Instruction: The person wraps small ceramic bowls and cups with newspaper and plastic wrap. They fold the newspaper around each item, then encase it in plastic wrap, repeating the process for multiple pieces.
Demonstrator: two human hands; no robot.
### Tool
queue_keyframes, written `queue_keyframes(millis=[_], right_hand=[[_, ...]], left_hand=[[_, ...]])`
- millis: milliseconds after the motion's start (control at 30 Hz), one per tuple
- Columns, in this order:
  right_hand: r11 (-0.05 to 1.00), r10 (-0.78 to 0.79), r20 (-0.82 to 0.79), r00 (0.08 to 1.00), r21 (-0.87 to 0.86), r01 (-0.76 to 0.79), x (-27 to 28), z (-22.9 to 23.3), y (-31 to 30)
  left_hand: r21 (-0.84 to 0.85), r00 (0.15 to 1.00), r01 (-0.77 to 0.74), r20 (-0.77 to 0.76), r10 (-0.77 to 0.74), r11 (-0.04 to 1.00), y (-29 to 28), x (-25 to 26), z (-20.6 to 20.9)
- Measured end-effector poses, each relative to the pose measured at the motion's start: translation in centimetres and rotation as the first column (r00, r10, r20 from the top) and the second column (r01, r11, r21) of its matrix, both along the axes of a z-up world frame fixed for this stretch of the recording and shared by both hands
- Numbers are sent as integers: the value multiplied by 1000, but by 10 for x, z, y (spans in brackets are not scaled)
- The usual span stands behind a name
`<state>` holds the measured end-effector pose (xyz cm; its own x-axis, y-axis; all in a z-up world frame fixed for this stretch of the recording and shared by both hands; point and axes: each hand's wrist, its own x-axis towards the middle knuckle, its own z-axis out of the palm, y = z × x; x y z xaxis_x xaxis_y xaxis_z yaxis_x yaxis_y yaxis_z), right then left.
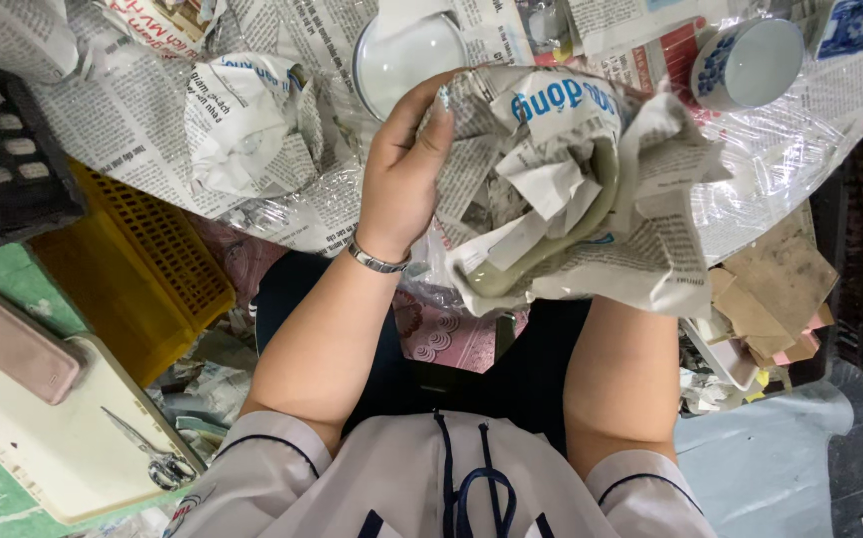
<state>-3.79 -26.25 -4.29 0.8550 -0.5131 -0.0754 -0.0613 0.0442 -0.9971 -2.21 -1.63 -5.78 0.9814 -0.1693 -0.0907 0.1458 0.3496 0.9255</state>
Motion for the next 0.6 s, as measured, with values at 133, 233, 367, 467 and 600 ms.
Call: queue_keyframes(millis=[133,233,367,467,600], right_hand=[[942,-200,38,979,-269,203,7,9,10],[824,-325,88,941,-462,328,7,17,16],[700,-101,246,964,-671,245,-13,54,25],[607,326,372,869,-787,110,-58,104,46],[395,636,67,768,-884,-250,-75,126,74]], left_hand=[[-79,994,-38,-109,30,996,-3,3,-6],[47,991,-125,-35,127,991,-1,1,2],[325,945,-275,264,192,905,4,-10,22],[405,911,-359,350,220,841,-1,-11,32],[500,955,-288,209,209,817,-3,-10,32]])
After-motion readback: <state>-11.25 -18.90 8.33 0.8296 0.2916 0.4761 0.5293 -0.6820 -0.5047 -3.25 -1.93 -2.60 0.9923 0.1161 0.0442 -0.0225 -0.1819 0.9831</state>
